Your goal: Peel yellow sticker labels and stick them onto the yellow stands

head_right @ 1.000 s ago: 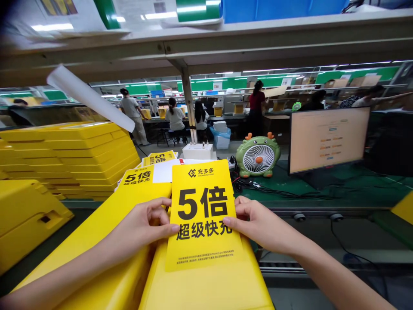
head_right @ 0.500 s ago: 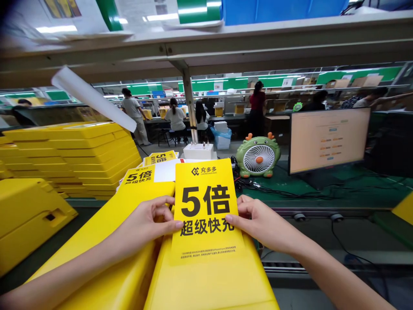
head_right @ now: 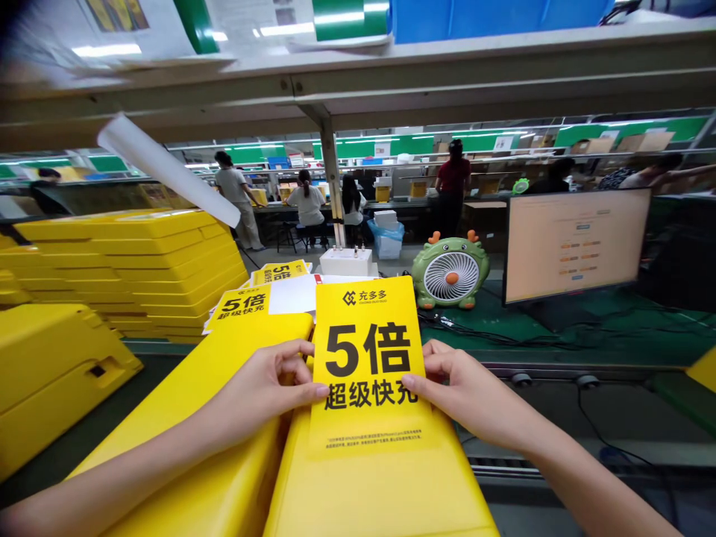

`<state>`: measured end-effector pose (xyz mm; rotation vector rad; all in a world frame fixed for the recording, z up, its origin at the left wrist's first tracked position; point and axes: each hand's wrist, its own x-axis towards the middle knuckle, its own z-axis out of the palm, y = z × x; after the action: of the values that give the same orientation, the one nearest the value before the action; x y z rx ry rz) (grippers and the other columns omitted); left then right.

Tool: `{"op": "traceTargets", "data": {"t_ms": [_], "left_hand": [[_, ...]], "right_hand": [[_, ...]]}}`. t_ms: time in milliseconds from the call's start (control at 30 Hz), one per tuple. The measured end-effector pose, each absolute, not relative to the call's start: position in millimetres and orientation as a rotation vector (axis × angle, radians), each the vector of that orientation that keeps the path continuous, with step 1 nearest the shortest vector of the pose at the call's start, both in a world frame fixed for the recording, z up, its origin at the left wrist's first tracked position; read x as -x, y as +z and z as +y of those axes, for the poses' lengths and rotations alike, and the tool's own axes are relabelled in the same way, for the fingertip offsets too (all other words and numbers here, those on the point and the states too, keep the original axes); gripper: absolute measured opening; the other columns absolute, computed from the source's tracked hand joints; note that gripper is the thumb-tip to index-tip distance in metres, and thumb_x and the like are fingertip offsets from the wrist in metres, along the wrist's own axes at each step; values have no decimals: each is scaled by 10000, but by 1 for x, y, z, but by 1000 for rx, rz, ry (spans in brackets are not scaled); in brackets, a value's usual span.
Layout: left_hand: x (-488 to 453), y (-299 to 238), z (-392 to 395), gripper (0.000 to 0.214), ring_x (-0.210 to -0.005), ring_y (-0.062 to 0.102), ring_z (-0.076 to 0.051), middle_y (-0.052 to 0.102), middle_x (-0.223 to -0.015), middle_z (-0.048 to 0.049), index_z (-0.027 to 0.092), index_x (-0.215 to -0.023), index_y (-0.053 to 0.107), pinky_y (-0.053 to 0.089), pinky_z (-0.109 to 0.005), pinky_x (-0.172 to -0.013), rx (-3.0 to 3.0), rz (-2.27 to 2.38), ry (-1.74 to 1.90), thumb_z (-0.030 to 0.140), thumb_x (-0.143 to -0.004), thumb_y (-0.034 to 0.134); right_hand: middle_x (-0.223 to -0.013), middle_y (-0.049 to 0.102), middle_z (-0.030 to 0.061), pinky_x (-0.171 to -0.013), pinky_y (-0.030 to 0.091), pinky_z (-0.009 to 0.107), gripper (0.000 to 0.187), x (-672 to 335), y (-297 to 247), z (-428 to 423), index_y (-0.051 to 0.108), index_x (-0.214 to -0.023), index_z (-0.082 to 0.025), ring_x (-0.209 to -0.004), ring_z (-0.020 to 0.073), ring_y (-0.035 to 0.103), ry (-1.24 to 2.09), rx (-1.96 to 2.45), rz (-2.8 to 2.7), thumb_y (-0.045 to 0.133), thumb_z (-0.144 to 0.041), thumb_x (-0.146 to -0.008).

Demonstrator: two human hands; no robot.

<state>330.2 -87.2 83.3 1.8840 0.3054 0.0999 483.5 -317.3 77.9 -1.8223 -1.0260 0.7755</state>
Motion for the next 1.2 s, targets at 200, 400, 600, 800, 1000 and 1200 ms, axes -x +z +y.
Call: {"op": "traceTargets", "data": {"t_ms": [200,400,600,800,1000,1200], "left_hand": [[-340,82,-103,460,-653,522,-140,575,-638,42,159,-1031,492,382,-271,-642,-1871,289,110,377,-709,738],[-342,79,-108,439,-647,524,-137,588,-658,35,161,-995,496,381,-269,-637,-1894,304,146,394,-712,737],[-345,81,-112,449,-658,539,-141,579,-646,48,160,-1006,481,391,-267,-653,-1891,361,128,375,-710,741],[-345,85,-114,461,-697,535,-150,550,-701,29,144,-1037,509,420,-276,-670,-1866,385,89,392,-719,732],[-345,89,-116,456,-790,551,-193,584,-792,-16,149,-1031,544,430,-326,-747,-1970,367,120,404,-701,728],[-342,91,-119,437,-825,557,-204,584,-793,-11,153,-1035,541,433,-334,-766,-1980,376,175,387,-709,712]], "right_hand": [[-1212,488,38,-905,542,356,311,-492,73,-334,647,-1095,-329,-1120,242,488,796,1805,-953,561,-494,-846],[-1220,483,30,-922,530,349,276,-494,75,-339,661,-1064,-335,-1147,239,479,780,1797,-999,559,-480,-852],[-1268,443,7,-926,521,298,254,-498,73,-343,664,-1043,-351,-1115,207,501,745,1792,-1024,564,-481,-849],[-1149,487,23,-906,517,306,277,-498,67,-348,676,-950,-337,-1118,223,475,530,1952,-1086,499,-531,-864],[-1156,512,7,-932,488,329,246,-497,68,-352,655,-905,-307,-1116,202,478,466,2002,-1137,468,-467,-896],[-1184,544,-29,-914,491,312,220,-492,71,-357,648,-993,-345,-1097,174,508,447,1969,-1134,467,-435,-908]]}}
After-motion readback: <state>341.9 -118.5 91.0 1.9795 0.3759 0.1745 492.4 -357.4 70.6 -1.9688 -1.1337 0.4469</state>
